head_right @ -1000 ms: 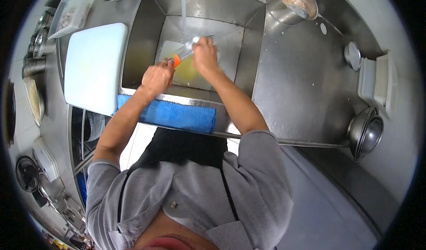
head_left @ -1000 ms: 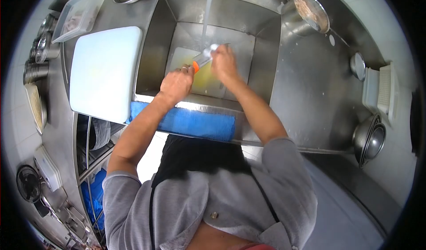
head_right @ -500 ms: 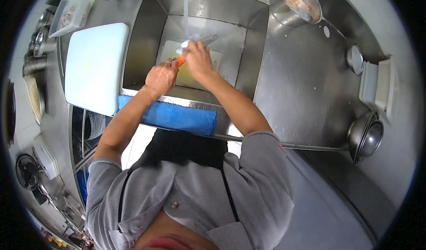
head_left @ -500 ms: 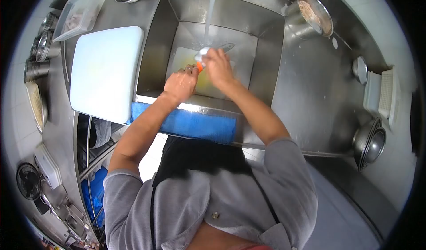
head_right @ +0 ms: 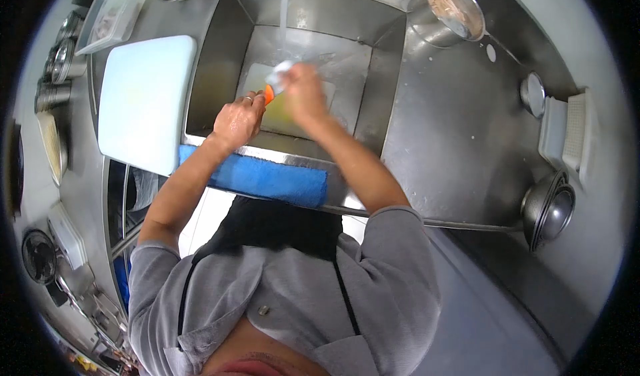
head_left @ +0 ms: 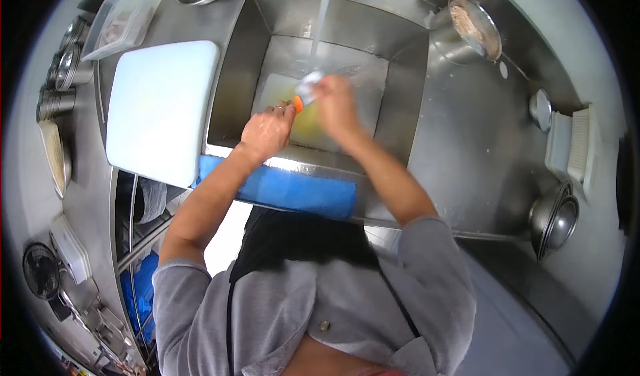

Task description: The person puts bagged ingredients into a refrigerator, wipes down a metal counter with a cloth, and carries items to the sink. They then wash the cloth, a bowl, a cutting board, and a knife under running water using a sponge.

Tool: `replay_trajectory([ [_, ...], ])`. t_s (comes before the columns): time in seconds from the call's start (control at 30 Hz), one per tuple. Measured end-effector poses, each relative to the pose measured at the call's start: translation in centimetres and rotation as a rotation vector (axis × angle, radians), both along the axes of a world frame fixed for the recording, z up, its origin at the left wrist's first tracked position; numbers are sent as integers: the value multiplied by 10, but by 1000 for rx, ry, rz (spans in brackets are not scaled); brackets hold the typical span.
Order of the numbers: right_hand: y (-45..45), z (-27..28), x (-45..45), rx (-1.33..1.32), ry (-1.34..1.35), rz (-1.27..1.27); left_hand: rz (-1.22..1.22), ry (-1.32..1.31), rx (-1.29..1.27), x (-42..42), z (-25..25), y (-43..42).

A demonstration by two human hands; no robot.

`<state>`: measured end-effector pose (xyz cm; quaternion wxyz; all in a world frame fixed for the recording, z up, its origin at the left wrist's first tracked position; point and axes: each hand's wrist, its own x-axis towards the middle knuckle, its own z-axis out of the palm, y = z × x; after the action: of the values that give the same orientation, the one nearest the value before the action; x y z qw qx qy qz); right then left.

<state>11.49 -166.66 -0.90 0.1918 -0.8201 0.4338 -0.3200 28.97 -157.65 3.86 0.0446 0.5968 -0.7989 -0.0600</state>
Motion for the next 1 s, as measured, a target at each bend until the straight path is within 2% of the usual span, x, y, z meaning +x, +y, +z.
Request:
replay_trajectory([
  [0.03,16,17,6,-116,10,161,6,12,8,-4,2,-3],
  [0.13,-15,-16,-8,-24,-32,-46,42,16,-37,5,0,2],
  [0.2,-57,-64,-35,72,145,-126,-4,-18,-35,12,-2,12],
  [0.27,-90,-75,-66,131,240,-193,-39,-42,-48,19,-2,18],
  [0.3,-100,-74,-73,113,258,-236,-14,-29,-50,21,0,15],
  [0.4,-89,-17,-69,30,107,-431,27,14,-48,22,5,10],
  [0.43,-81,-7,-59,64,134,-424,14,24,-49,22,4,9],
  [0.5,-47,-11,-27,189,-75,-227,-6,39,-65,18,1,6],
  [0.57,1,3,1,-137,-92,164,-17,51,-94,9,-1,1],
  [0.67,-9,-12,0,-151,-110,99,10,50,-114,10,3,-1],
  [0.7,-29,-35,-12,-56,47,-14,1,43,-115,15,0,3],
  [0.77,-71,-60,-46,90,198,-122,-40,-4,-96,24,-4,12],
  [0.83,-95,-50,-75,69,311,-278,-36,9,-112,28,-1,10],
  [1.0,-91,-13,-89,78,61,-498,84,241,-95,23,-5,1],
])
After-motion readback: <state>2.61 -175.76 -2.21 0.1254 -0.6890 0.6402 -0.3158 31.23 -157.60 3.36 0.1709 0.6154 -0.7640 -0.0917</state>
